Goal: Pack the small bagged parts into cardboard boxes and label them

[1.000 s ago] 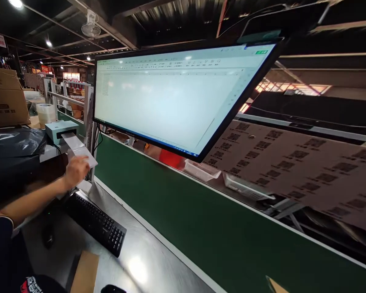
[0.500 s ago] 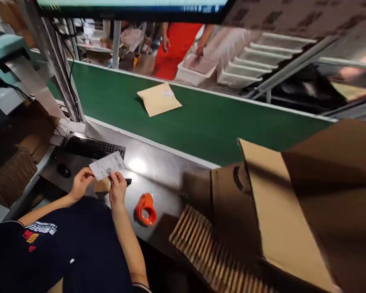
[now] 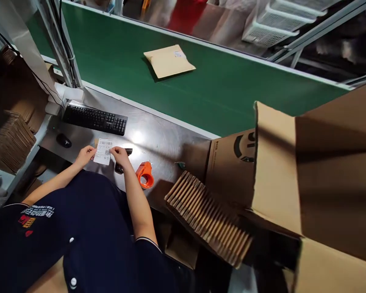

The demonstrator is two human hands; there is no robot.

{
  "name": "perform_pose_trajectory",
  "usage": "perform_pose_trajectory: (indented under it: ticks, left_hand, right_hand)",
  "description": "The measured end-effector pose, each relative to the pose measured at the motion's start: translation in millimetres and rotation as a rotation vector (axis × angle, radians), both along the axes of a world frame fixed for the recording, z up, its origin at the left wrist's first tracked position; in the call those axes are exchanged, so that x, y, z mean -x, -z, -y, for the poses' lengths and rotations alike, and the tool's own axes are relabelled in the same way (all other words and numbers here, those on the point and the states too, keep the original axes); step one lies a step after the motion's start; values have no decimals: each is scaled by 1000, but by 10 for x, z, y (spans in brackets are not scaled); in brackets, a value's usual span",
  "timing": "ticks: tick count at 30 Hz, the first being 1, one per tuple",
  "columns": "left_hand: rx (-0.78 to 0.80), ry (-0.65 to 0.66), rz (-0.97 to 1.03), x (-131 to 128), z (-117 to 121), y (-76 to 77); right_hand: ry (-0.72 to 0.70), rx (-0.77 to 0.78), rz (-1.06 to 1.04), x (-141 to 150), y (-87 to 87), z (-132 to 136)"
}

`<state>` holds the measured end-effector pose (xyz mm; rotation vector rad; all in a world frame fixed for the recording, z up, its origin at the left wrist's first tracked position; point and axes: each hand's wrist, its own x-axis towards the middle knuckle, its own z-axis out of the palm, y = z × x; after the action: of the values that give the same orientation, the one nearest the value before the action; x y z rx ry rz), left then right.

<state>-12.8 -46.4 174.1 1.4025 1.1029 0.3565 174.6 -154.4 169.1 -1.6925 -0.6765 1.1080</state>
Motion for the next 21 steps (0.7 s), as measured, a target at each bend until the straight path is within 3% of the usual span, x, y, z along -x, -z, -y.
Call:
perform_pose_trajectory:
  ticks: [3, 7, 9, 14, 21]
  left_hand:
    - [168, -84, 2, -27, -4, 51]
    - [196, -119, 12, -38, 1, 104]
    - [148, -129, -3, -49, 15, 139]
    - [-207, -97, -213, -106, 1, 228]
    - [-237, -21, -295, -126, -62, 295]
  right_hand:
    - [-48, 7, 12, -4, 30, -49]
    - [-130, 103, 166, -13, 16, -84]
    - [-191, 204, 333, -6, -1, -120]
    - [-249, 358, 534, 40, 5, -300]
    - [-324, 488, 644, 48, 41, -469]
